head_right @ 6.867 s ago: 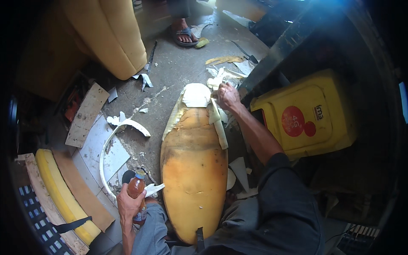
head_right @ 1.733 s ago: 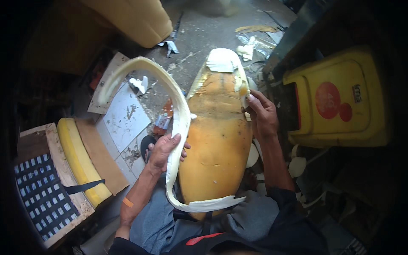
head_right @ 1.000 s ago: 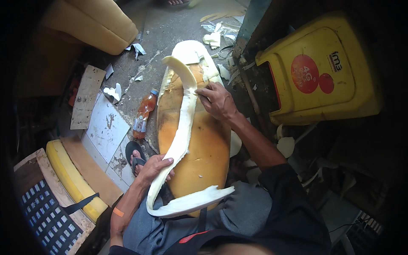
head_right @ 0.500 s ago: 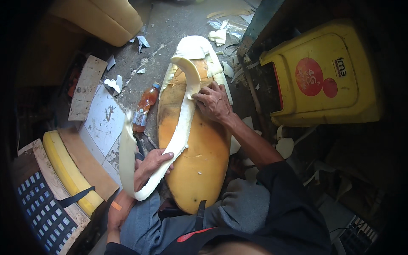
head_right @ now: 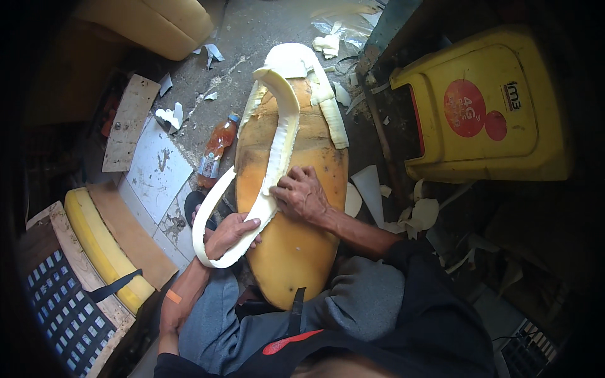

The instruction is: The person applies glue from a bottle to a large yellow foam cushion and attaches strips of white foam padding to its edges. The person smooths the padding onto the cushion and continues applying glue and padding to different sections.

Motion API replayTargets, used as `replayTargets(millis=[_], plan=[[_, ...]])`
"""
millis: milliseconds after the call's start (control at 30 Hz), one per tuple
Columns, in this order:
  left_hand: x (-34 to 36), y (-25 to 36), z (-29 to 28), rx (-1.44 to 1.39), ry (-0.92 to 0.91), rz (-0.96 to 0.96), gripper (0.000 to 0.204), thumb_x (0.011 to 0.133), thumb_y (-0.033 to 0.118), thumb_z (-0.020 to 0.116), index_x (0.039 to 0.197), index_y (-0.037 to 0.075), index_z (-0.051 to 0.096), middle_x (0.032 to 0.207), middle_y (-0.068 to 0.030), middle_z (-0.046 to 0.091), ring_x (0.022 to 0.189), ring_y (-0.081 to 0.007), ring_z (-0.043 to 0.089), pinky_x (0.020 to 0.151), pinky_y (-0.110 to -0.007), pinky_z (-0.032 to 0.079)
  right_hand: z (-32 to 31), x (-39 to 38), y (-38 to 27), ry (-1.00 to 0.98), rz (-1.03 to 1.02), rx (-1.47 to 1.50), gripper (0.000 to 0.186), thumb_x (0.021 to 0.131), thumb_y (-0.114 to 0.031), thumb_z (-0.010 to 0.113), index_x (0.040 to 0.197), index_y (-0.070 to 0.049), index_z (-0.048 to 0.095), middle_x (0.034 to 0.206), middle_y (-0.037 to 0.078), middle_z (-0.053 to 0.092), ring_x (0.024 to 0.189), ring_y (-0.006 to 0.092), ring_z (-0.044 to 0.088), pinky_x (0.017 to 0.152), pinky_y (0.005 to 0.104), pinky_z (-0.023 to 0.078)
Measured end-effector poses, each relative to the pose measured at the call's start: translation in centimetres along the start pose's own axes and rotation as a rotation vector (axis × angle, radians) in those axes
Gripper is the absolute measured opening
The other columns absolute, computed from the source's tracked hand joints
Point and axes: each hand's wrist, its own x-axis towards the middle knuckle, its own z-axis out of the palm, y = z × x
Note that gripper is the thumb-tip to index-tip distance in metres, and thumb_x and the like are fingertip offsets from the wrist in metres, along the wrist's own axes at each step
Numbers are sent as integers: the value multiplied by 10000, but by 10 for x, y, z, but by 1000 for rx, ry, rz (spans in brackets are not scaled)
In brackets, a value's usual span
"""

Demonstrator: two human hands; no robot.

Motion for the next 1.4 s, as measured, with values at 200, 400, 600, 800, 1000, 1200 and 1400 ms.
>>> replayTargets(millis=[200, 400, 600, 800, 1000, 1200, 1400], plan=[[-4, 7, 4, 0, 11, -1, 354, 1030, 341, 631, 1126, 1, 645, 790, -59, 699, 622, -107, 661, 540, -241, 514, 3, 19, 31, 25, -90, -80, 202, 775, -229, 780, 976, -241, 779, 928, -48, 672, 961, 197, 567, 836, 411, 398], [2, -2, 6, 36, 62, 22, 349, 1035, 322, 624, 1110, -17, 660, 800, -60, 691, 637, -118, 665, 572, -251, 530, -27, 88, 74, 43, 47, -275, 107, 847, -167, 695, 925, -160, 769, 862, 11, 651, 922, 225, 569, 813, 404, 394], [12, -20, 7, -23, 59, 34, 360, 1049, 336, 596, 1146, -6, 647, 806, -68, 689, 665, -123, 667, 621, -263, 553, -19, 28, -3, -246, -96, -50, 155, 792, -190, 681, 910, -138, 768, 899, 17, 656, 1000, 195, 557, 865, 392, 416], [21, -8, -72, 1194, 931, 847, 377, 882, 236, 764, 1162, 7, 659, 849, -174, 601, 767, -335, 629, 692, -436, 528, -69, 12, -5, -77, 225, 233, 142, 855, -114, 735, 984, -93, 793, 840, 76, 667, 835, 245, 583, 784, 402, 454], [98, 9, -151, 1019, 1028, 518, 805, 817, 398, 826, 1417, 0, 466, 1308, -307, 589, 1221, -480, 581, 971, -531, 501, -88, 32, 9, 200, 432, 333, 183, 904, -84, 739, 1075, -31, 776, 894, 123, 695, 844, 266, 642, 763, 380, 521], [84, 47, -143, 647, 1120, 458, 411, 885, 227, 718, 1218, 41, 566, 987, -263, 694, 932, -420, 709, 816, -485, 543, -109, 56, 8, 216, 343, 396, 206, 928, -72, 735, 1125, -20, 764, 875, 109, 678, 786, 225, 661, 696, 339, 530], [-53, 78, -129, 454, 1360, 901, 566, 863, 184, 812, 1303, 9, 503, 1085, -183, 697, 982, -324, 697, 880, -415, 542, -124, 85, 2, 218, 314, 526, 213, 949, -86, 733, 1142, 0, 756, 887, 103, 689, 772, 184, 671, 705, 315, 542]])
